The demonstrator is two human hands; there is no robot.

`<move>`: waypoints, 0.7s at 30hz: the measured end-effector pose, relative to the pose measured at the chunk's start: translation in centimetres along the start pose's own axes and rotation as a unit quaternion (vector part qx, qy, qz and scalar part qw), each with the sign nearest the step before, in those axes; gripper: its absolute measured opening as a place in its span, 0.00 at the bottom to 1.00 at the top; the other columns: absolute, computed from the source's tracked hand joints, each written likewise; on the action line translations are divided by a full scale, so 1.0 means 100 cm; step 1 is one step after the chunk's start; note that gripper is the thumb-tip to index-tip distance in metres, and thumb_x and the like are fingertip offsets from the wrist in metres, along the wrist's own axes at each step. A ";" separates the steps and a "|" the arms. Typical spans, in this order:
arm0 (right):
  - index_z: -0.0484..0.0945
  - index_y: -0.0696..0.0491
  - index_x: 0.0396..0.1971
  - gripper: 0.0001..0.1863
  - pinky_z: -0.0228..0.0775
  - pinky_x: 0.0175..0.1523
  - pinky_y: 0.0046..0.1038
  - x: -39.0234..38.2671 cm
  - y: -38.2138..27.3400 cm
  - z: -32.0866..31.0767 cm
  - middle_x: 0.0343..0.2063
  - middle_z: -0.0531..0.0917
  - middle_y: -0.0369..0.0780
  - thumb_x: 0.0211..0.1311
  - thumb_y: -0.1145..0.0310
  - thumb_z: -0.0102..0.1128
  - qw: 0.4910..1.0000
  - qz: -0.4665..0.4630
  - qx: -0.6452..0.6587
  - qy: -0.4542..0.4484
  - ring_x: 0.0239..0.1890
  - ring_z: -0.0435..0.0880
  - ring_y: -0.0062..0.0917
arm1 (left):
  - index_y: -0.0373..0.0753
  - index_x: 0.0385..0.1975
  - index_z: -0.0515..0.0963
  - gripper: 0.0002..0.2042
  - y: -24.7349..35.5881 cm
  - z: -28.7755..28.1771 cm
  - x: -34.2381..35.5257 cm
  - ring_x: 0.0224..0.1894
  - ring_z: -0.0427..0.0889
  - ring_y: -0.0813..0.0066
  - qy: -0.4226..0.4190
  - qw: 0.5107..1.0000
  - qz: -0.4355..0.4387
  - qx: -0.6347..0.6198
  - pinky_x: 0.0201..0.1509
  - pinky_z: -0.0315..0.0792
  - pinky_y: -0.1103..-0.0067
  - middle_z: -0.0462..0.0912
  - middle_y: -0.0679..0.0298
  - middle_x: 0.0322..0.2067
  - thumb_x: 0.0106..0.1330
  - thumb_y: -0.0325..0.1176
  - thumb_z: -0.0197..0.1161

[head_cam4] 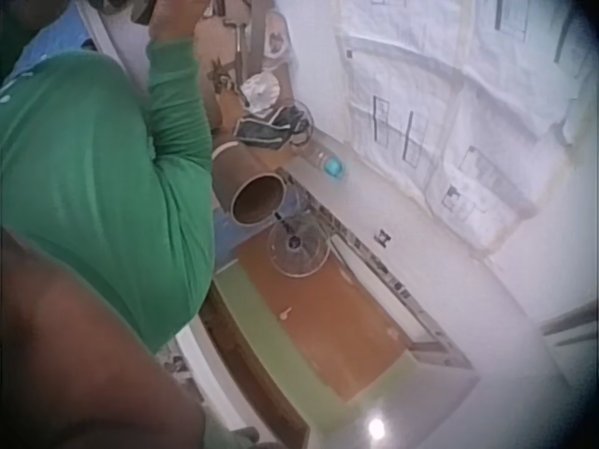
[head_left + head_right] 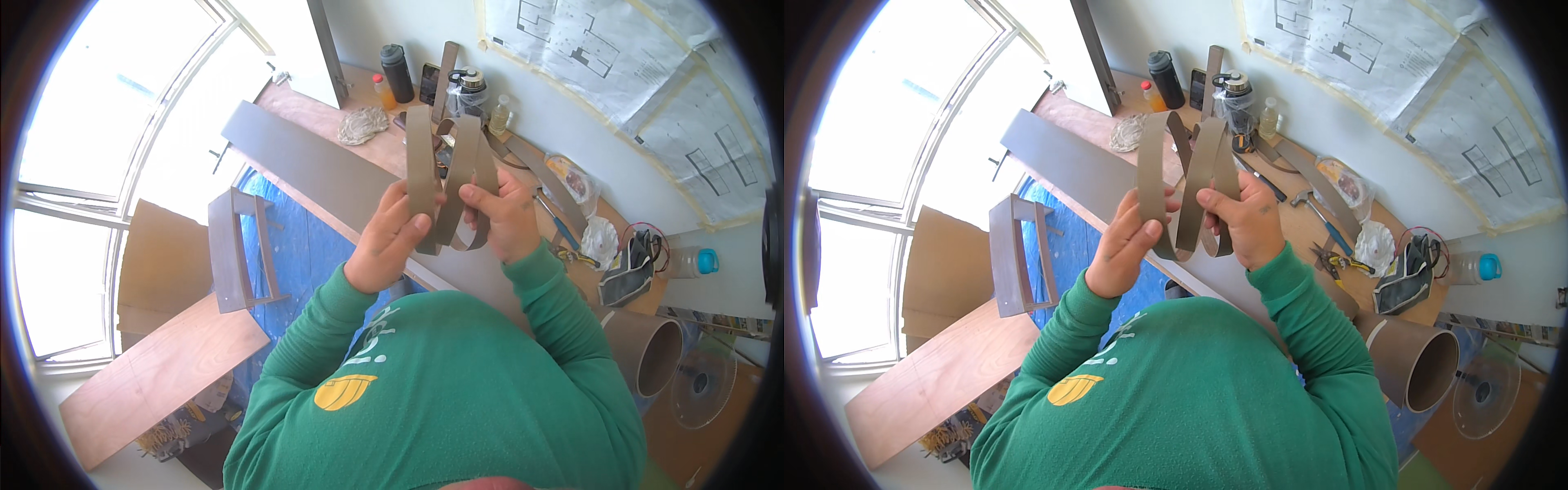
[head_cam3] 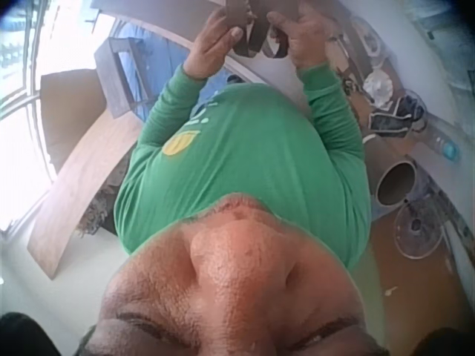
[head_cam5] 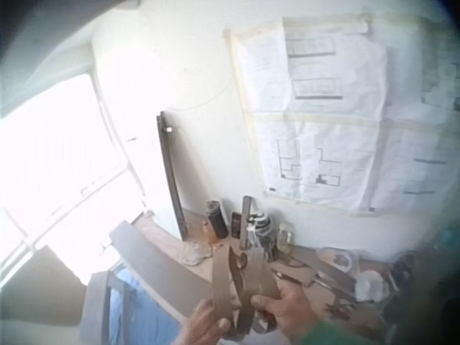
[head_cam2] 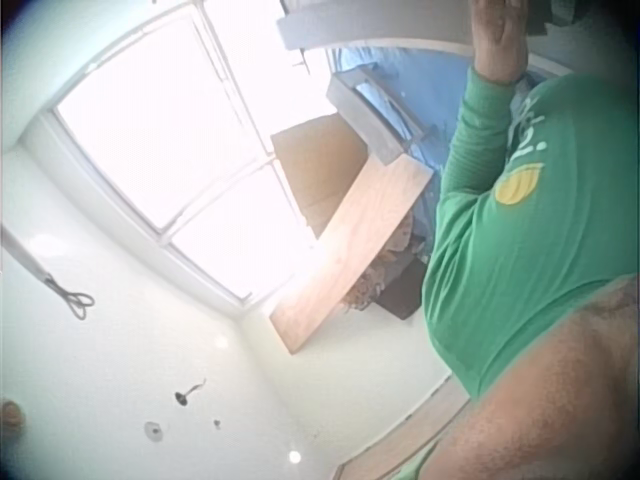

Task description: The person uses shears to trim the edge of a long board, then picks up and inspects a flexible strip of edge banding before resuming trimming along the board's edge.

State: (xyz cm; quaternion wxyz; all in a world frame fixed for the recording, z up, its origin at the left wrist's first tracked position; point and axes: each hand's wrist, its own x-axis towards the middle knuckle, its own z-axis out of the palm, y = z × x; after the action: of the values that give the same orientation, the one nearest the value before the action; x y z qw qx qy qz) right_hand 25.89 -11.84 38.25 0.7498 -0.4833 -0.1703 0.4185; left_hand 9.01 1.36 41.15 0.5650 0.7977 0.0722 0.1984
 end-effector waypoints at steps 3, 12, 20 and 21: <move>0.78 0.55 0.40 0.07 0.69 0.27 0.19 -0.004 0.009 0.006 0.28 0.82 0.34 0.65 0.73 0.67 0.999 0.014 -0.002 -0.038 0.23 0.78 0.15 | 0.27 0.67 0.67 0.21 0.004 0.012 0.006 0.58 0.77 0.61 -0.012 0.997 0.013 0.075 0.64 0.70 0.67 0.74 0.49 0.58 0.79 0.31 0.51; 0.78 0.56 0.40 0.07 0.70 0.28 0.19 -0.007 0.013 0.005 0.28 0.82 0.34 0.69 0.70 0.64 0.995 0.046 -0.028 -0.089 0.23 0.78 0.14 | 0.30 0.59 0.70 0.15 -0.017 0.025 -0.006 0.32 0.83 0.77 0.029 0.970 -0.191 -0.145 0.38 0.78 0.81 0.84 0.59 0.42 0.81 0.35 0.51; 0.78 0.57 0.39 0.10 0.70 0.32 0.20 -0.007 -0.009 -0.021 0.27 0.82 0.34 0.67 0.66 0.66 0.988 0.083 -0.108 -0.069 0.24 0.77 0.15 | 0.36 0.42 0.73 0.14 -0.017 -0.018 -0.015 0.26 0.81 0.78 0.151 0.941 -0.230 -0.196 0.31 0.76 0.81 0.86 0.59 0.31 0.82 0.42 0.51; 0.79 0.57 0.39 0.10 0.70 0.33 0.21 -0.007 -0.010 -0.030 0.27 0.82 0.34 0.66 0.67 0.66 0.988 0.058 -0.137 -0.045 0.26 0.77 0.15 | 0.36 0.43 0.73 0.14 -0.013 -0.026 -0.015 0.25 0.81 0.77 0.185 0.932 -0.218 -0.224 0.30 0.76 0.81 0.85 0.59 0.30 0.82 0.42 0.51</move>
State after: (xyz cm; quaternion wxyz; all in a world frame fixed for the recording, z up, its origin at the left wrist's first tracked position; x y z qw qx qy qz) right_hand 27.95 -14.31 37.79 0.6426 -0.5708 -0.2315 0.4557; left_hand 6.71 3.58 40.34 0.7349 0.5643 0.3009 0.2256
